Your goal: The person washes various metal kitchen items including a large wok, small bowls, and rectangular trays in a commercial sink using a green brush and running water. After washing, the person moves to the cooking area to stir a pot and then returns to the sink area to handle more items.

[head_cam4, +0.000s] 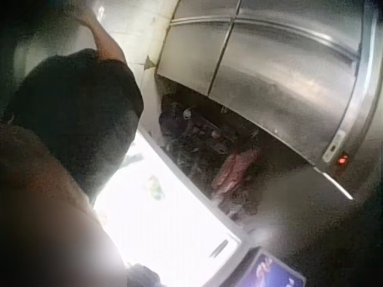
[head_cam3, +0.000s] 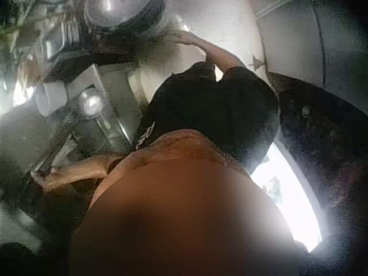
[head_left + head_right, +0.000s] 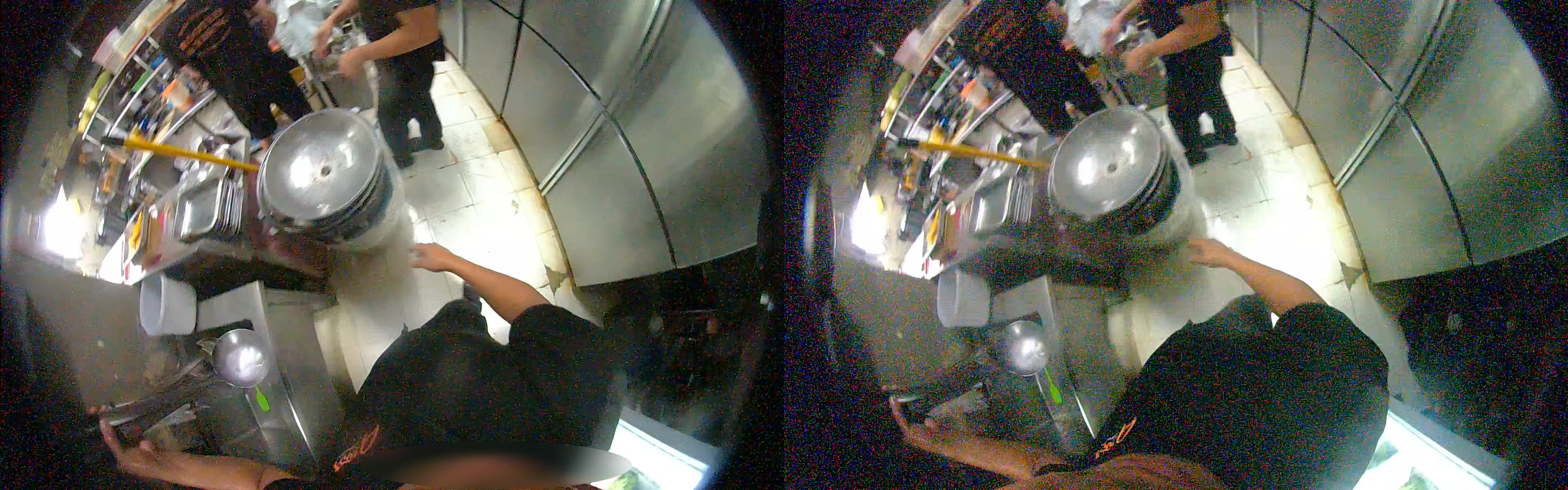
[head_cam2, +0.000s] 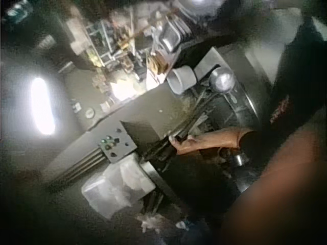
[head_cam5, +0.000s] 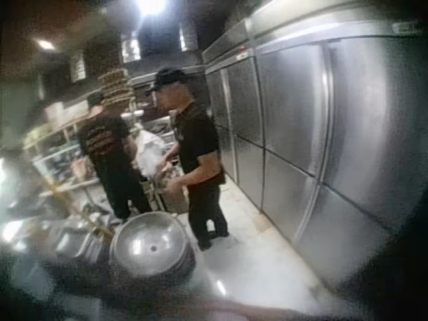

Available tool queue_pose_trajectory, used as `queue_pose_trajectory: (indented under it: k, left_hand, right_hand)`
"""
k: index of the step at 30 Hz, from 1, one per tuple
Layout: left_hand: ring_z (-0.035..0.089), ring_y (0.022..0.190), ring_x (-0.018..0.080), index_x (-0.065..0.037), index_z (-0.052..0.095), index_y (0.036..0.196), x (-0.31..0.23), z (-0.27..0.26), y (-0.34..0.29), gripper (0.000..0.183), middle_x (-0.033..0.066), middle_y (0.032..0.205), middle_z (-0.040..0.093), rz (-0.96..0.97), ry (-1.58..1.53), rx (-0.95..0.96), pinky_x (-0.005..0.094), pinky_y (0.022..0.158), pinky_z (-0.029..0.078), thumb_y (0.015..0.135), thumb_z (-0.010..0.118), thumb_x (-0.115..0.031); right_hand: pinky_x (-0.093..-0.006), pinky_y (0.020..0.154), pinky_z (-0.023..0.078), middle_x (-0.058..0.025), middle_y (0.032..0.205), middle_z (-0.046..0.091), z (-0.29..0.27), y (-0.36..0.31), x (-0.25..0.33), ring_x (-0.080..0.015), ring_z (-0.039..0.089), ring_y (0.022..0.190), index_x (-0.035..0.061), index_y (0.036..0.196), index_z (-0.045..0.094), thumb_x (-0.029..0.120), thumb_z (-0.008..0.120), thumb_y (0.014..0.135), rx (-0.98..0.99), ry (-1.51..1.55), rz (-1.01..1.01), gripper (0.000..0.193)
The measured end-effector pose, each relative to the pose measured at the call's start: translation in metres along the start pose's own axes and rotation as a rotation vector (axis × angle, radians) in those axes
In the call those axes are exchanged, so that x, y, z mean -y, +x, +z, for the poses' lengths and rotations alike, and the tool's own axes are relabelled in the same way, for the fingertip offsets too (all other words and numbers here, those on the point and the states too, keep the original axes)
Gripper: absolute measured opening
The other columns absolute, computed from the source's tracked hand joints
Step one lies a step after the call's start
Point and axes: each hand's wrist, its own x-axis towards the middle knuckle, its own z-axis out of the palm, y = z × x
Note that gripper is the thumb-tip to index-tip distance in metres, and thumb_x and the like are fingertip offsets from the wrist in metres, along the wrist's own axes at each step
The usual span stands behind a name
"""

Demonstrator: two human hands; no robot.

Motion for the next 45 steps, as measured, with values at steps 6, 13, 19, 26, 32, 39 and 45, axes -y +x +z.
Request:
queue_pose_trajectory:
  k: [6,13,19,26,32,39,45]
  left_hand:
    - [0.047,0.116,0.0337,0.005,0.052,0.12,-0.086,0.133,0.028,0.08,0.0238,0.124,0.051,0.188,-0.138,0.161,0.0474,0.099,0.036,0.075,0.057,-0.06]
    - [0.049,0.115,0.0312,0.001,0.054,0.118,-0.057,0.317,0.057,0.057,0.0204,0.125,0.05,-0.104,-0.533,0.312,0.0478,0.097,0.039,0.077,0.062,-0.038]
    - [0.058,0.099,0.0272,0.0,0.062,0.105,-0.185,0.575,-0.039,0.036,0.0151,0.106,0.062,-0.59,-1.003,0.606,0.0394,0.089,0.044,0.08,0.058,-0.025]
    - [0.06,0.087,0.0188,0.0,0.065,0.094,-0.308,0.811,-0.155,0.021,0.0083,0.094,0.064,-0.502,-0.873,0.619,0.0319,0.081,0.046,0.076,0.067,-0.01]
    - [0.058,0.072,0.0168,-0.001,0.06,0.092,-0.318,1.012,-0.199,0.031,0.0033,0.083,0.061,-0.627,-0.8,0.517,0.0286,0.067,0.048,0.065,0.075,-0.001]
    - [0.055,0.07,0.0127,-0.002,0.061,0.09,-0.315,1.23,-0.165,0.027,0.0007,0.081,0.06,-0.517,-0.731,0.494,0.0276,0.066,0.045,0.067,0.073,-0.007]
    - [0.056,0.067,0.0136,-0.002,0.062,0.084,-0.31,1.383,-0.107,0.026,0.0013,0.077,0.062,-0.576,-0.665,0.364,0.028,0.065,0.045,0.065,0.076,-0.013]
  right_hand:
    - [-0.0391,0.099,0.037,-0.017,0.123,0.053,-0.026,-0.251,-0.293,-0.0322,0.048,0.116,0.0034,0.111,0.06,0.043,0.065,0.074,-0.09,-0.14,0.726,0.055]
    - [-0.0381,0.06,0.047,-0.0091,0.087,0.063,-0.124,-0.392,-0.408,-0.0193,0.058,0.071,0.0067,0.099,0.064,0.026,0.063,0.079,-0.428,0.345,1.092,0.029]
    - [-0.0324,0.062,0.047,-0.0095,0.087,0.062,-0.269,-0.246,-0.448,-0.0184,0.057,0.072,0.003,0.115,0.056,0.026,0.067,0.077,-0.568,0.465,0.876,0.046]
    - [-0.0313,0.079,0.045,-0.0086,0.101,0.06,-0.425,-0.162,-0.505,-0.0168,0.054,0.087,0.0025,0.12,0.053,0.026,0.049,0.091,-0.546,0.401,0.673,0.038]
    - [-0.0428,0.082,0.046,-0.0148,0.102,0.061,-0.381,-0.239,-0.609,-0.0325,0.057,0.095,0.0048,0.116,0.055,0.029,0.043,0.093,-0.103,0.108,1.01,0.036]
    - [-0.0421,0.077,0.047,-0.0137,0.096,0.062,-0.491,-0.056,-0.663,-0.0311,0.058,0.087,0.005,0.118,0.053,0.029,0.044,0.093,-0.189,0.277,1.029,0.037]
    - [-0.0416,0.072,0.048,-0.0129,0.091,0.063,-0.664,0.156,-0.76,-0.03,0.06,0.081,0.0051,0.119,0.052,0.03,0.044,0.092,-0.238,-0.191,0.58,0.038]
